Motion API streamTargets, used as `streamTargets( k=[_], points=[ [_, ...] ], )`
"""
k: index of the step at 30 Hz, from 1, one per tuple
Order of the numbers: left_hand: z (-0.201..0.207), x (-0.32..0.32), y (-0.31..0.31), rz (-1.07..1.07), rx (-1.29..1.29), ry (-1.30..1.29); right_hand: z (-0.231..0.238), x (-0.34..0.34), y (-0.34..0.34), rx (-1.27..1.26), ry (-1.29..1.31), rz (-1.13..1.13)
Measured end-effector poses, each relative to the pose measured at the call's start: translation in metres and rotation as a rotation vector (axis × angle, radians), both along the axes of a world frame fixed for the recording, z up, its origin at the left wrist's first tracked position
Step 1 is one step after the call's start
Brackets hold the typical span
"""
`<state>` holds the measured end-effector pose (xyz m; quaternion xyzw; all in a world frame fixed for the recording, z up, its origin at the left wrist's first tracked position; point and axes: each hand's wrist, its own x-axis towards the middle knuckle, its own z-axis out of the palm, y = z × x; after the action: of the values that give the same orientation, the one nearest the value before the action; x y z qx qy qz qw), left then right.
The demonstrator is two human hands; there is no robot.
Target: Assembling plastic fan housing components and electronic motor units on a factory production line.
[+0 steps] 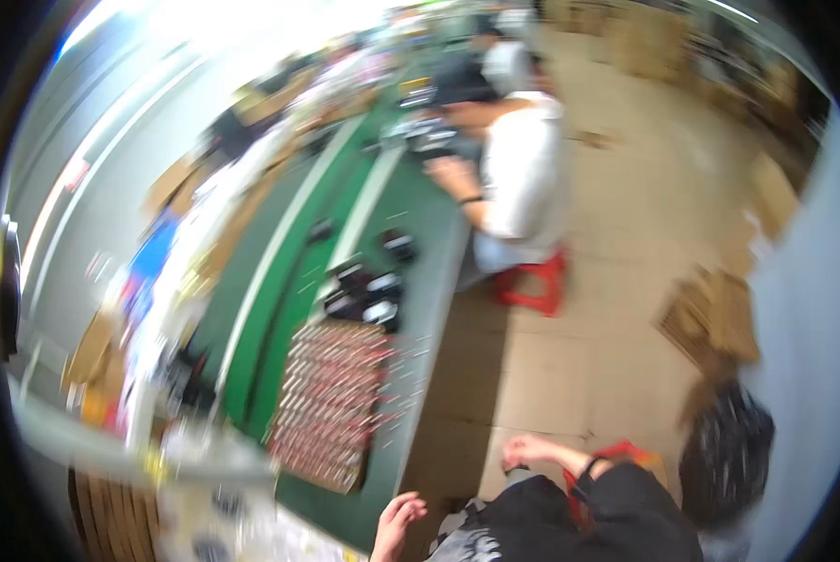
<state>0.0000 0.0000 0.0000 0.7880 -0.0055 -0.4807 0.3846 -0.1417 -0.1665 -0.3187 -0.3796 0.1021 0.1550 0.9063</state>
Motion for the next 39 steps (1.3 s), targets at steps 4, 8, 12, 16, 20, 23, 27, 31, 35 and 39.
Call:
streamTargets(
  k=[4, 8, 12, 16, 20, 23, 27, 31, 35, 39],
  points=[
    [-0.088, 0.031, -0.001, 0.260, -0.426, -0.187, 0.058, 0.090, -0.098, -0.404, -0.348, 0.588],
    [-0.193, -0.036, 0.012, 0.616, -0.586, -0.270, 0.060, 0.034, -0.137, -0.656, -0.177, 0.651],
    [-0.246, -0.026, 0.112, 1.079, -0.478, -0.664, 0.077, 0.077, -0.108, -0.745, -0.069, 0.782],
    [-0.278, -0.019, 0.212, 0.884, 0.480, -1.061, 0.083, 0.124, -0.081, -0.780, -0.058, 0.844],
    [-0.263, 0.035, 0.265, 1.004, 0.474, -1.276, 0.103, 0.163, -0.044, -0.859, -0.124, 0.854],
    [-0.259, 0.082, 0.286, 1.324, 0.216, -1.006, 0.122, 0.182, -0.013, -0.878, -0.152, 0.778],
    [-0.251, 0.126, 0.287, 1.463, -0.773, -0.939, 0.117, 0.187, 0.014, -0.845, -0.075, 0.770],
    [-0.187, 0.116, 0.219, 0.890, -1.375, -0.558, 0.118, 0.191, 0.033, -0.895, -0.066, 0.842],
    [-0.235, 0.071, 0.232, 0.982, -1.335, -0.360, 0.129, 0.199, 0.055, -0.908, -0.144, 0.925],
    [-0.281, 0.065, 0.247, 1.326, -0.286, -0.483, 0.124, 0.209, 0.055, -0.993, -0.255, 0.917]
  ],
)
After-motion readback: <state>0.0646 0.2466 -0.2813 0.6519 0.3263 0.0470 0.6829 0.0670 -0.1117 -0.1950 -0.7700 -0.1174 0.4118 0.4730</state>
